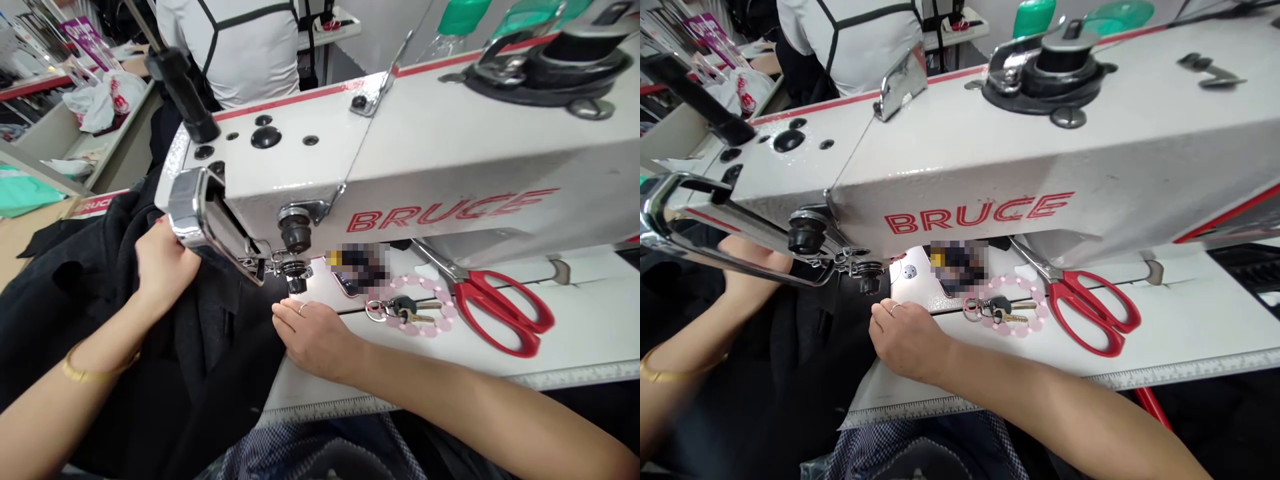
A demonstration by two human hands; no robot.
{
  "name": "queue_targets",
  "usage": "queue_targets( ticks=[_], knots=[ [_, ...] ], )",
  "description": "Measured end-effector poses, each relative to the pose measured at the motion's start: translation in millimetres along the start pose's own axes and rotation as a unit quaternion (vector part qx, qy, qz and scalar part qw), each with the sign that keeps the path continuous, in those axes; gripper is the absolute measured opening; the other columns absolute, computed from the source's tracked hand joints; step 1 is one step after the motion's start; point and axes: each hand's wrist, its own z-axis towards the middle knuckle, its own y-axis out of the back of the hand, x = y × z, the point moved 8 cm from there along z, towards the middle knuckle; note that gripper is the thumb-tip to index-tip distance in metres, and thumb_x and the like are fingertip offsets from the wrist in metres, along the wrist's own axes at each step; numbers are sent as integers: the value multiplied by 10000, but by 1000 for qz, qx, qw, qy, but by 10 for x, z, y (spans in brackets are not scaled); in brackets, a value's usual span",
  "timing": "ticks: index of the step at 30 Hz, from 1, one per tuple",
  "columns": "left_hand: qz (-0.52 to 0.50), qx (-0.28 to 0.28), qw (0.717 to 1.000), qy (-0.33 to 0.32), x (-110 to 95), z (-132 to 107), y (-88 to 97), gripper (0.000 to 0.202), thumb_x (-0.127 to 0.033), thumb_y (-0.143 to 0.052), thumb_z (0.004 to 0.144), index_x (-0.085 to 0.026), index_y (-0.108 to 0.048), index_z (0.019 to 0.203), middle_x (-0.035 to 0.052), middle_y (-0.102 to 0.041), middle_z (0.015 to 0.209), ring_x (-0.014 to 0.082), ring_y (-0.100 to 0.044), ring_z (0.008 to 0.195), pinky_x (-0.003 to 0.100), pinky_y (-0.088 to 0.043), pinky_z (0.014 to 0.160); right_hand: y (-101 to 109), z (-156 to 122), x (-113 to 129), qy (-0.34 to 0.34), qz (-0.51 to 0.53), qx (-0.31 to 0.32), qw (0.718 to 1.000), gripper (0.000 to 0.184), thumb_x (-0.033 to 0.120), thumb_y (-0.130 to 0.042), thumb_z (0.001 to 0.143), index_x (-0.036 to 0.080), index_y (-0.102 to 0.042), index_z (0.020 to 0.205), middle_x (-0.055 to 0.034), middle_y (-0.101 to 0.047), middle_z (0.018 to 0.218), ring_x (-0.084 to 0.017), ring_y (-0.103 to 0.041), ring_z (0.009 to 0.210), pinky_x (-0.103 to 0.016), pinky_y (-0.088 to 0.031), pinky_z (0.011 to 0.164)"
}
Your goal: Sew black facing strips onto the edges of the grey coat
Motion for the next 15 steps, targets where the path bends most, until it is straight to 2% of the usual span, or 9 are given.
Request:
queue_targets(
  ticks=[1, 2, 3, 4, 5, 6, 9, 11, 15],
  knots=[
    [30, -42, 997, -61, -157, -105, 109, 222, -263, -432, 845, -110, -589, 812, 23, -578, 740, 151, -552, 735, 273, -464, 674, 1, 1, 4, 0, 0, -4, 1000, 213, 81, -435, 770, 60, -596, 909, -126, -611, 984, -211, -548, 878, -292, -449, 606],
    [30, -39, 986, -158, -376, -237, 114, 194, -265, -452, 834, -140, -593, 788, 22, -587, 743, 140, -554, 726, 249, -465, 663, 0, 3, 10, 0, 0, -6, 1000, 210, 75, -434, 774, 59, -598, 904, -126, -616, 975, -211, -553, 870, -292, -451, 603],
    [7, -5, 964, -267, -604, -400, 51, 183, -245, -438, 842, -169, -600, 801, 19, -602, 771, 129, -558, 740, 232, -468, 675, -2, 6, 18, 0, -1, -7, 1000, 211, 71, -430, 781, 55, -600, 906, -127, -620, 963, -212, -557, 865, -293, -453, 601],
    [-11, 37, 938, -344, -770, -551, -44, 198, -226, -415, 853, -184, -604, 816, 21, -609, 776, 125, -561, 741, 228, -471, 681, 0, 9, 28, 1, -3, -9, 1000, 216, 70, -425, 790, 50, -600, 914, -131, -624, 955, -215, -560, 868, -295, -456, 605],
    [-15, 73, 927, -368, -849, -639, -153, 221, -224, -394, 863, -185, -608, 823, 29, -612, 766, 126, -562, 716, 229, -474, 662, 6, 14, 39, 2, -4, -12, 1000, 223, 72, -417, 798, 44, -600, 922, -136, -627, 949, -219, -562, 877, -298, -460, 614],
    [-10, 101, 924, -368, -880, -680, -265, 245, -233, -374, 872, -180, -611, 836, 38, -614, 757, 131, -561, 687, 237, -475, 633, 13, 19, 50, 4, -5, -15, 1000, 230, 72, -409, 805, 39, -600, 928, -140, -630, 945, -222, -564, 889, -300, -463, 625],
    [45, 130, 947, -292, -774, -631, -502, 293, -308, -367, 874, -156, -617, 866, 64, -613, 748, 155, -547, 614, 256, -449, 517, 26, 35, 80, 12, -11, -18, 1000, 250, 65, -385, 815, 37, -601, 938, -144, -636, 945, -221, -565, 917, -299, -468, 656],
    [66, 142, 947, -280, -720, -616, -566, 295, -330, -382, 865, -157, -619, 897, 72, -619, 775, 173, -551, 635, 261, -441, 498, 18, 43, 88, 15, -14, -11, 1000, 259, 60, -373, 818, 43, -605, 930, -137, -642, 925, -210, -572, 901, -289, -468, 649],
    [65, 161, 947, -272, -669, -607, -582, 298, -333, -393, 855, -159, -625, 927, 72, -621, 761, 192, -554, 672, 275, -446, 516, 26, 46, 88, 16, -11, -14, 1000, 272, 60, -361, 815, 44, -609, 927, -139, -643, 937, -211, -578, 903, -291, -471, 640]
  ],
)
